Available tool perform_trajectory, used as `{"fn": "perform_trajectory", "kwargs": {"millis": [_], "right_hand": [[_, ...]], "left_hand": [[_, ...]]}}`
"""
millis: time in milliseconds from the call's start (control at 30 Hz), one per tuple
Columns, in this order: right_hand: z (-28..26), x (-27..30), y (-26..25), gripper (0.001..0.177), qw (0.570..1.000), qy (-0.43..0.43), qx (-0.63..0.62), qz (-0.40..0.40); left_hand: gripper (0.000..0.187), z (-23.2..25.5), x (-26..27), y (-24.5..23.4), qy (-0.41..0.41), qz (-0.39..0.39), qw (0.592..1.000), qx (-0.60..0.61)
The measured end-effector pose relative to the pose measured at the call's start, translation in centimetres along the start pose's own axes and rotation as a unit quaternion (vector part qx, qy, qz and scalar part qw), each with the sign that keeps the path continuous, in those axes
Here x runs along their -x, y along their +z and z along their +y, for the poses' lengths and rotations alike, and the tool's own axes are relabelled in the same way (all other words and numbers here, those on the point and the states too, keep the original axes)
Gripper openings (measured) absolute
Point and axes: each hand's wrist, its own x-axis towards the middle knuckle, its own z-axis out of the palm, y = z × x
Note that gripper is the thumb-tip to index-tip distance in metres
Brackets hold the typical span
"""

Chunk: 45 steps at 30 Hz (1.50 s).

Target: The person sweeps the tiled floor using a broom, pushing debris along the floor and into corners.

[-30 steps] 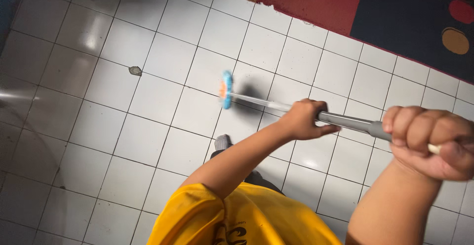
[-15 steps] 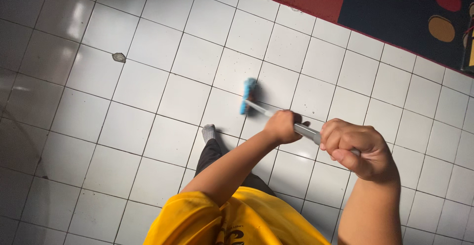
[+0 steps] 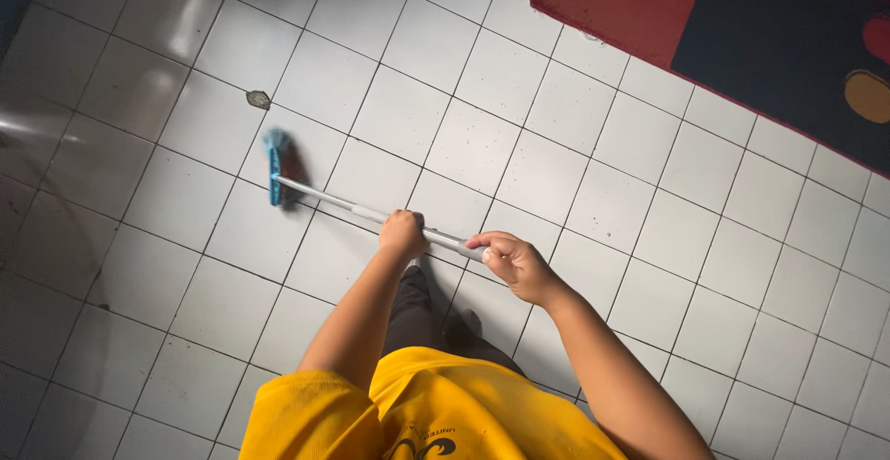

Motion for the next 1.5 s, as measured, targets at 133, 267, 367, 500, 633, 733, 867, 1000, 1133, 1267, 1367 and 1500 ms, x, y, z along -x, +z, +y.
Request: {"fn": "perform_trajectory", "kwargs": {"millis": [133,267,367,500,633,733,867,1000,1133,1267,1367,1500], "right_hand": [[-0.9,-3.2,-0.2,0.024,0.998,-0.035,0.003,0.047],[-5.4,-5.9,-4.5,0.021,0.958,-0.142,-0.217,0.123],[-10.7,-6.2,-9.2,0.028,0.911,-0.274,-0.277,0.137],[-18.3,-3.7,-13.1,0.043,0.890,-0.367,-0.215,0.163],[-24.1,-2.4,-11.3,0.035,0.902,-0.375,-0.042,0.211],[-26.2,-4.1,-9.0,0.033,0.922,-0.313,0.153,0.168],[-25.6,-9.2,-7.1,0.021,0.935,-0.275,0.216,0.063],[-24.4,-11.3,-9.2,0.022,0.960,-0.259,0.110,-0.014],[-21.9,-14.5,-11.3,0.032,0.960,-0.266,-0.021,-0.085],[-17.4,-21.0,-11.5,0.030,0.963,-0.236,-0.069,-0.107],[-14.1,-26.7,-12.0,0.027,0.970,-0.195,-0.059,-0.131],[-11.6,-30.5,-13.7,0.013,0.992,0.004,0.002,-0.129]], "left_hand": [[0.037,-1.6,-2.4,-3.6,-0.029,0.020,0.999,0.011],[0.039,3.0,-5.9,-11.1,0.017,0.010,0.998,0.066],[0.044,9.6,-7.6,-17.0,0.047,-0.028,0.987,0.149],[0.057,17.0,-7.9,-23.3,0.178,-0.076,0.957,0.217],[0.057,20.9,-8.7,-24.5,0.288,-0.088,0.927,0.224],[0.042,19.9,-11.1,-21.4,0.294,-0.073,0.920,0.250],[0.019,16.3,-15.4,-17.4,0.306,-0.017,0.916,0.258],[0.019,13.6,-15.6,-17.4,0.173,-0.041,0.954,0.242],[0.014,9.9,-15.8,-18.6,0.056,-0.050,0.977,0.202],[0.014,3.9,-18.6,-17.1,0.005,0.029,0.985,0.171],[0.009,-0.2,-22.2,-14.2,-0.079,0.035,0.990,0.114],[0.014,-2.9,-26.1,-13.0,-0.153,0.017,0.984,0.085]]}}
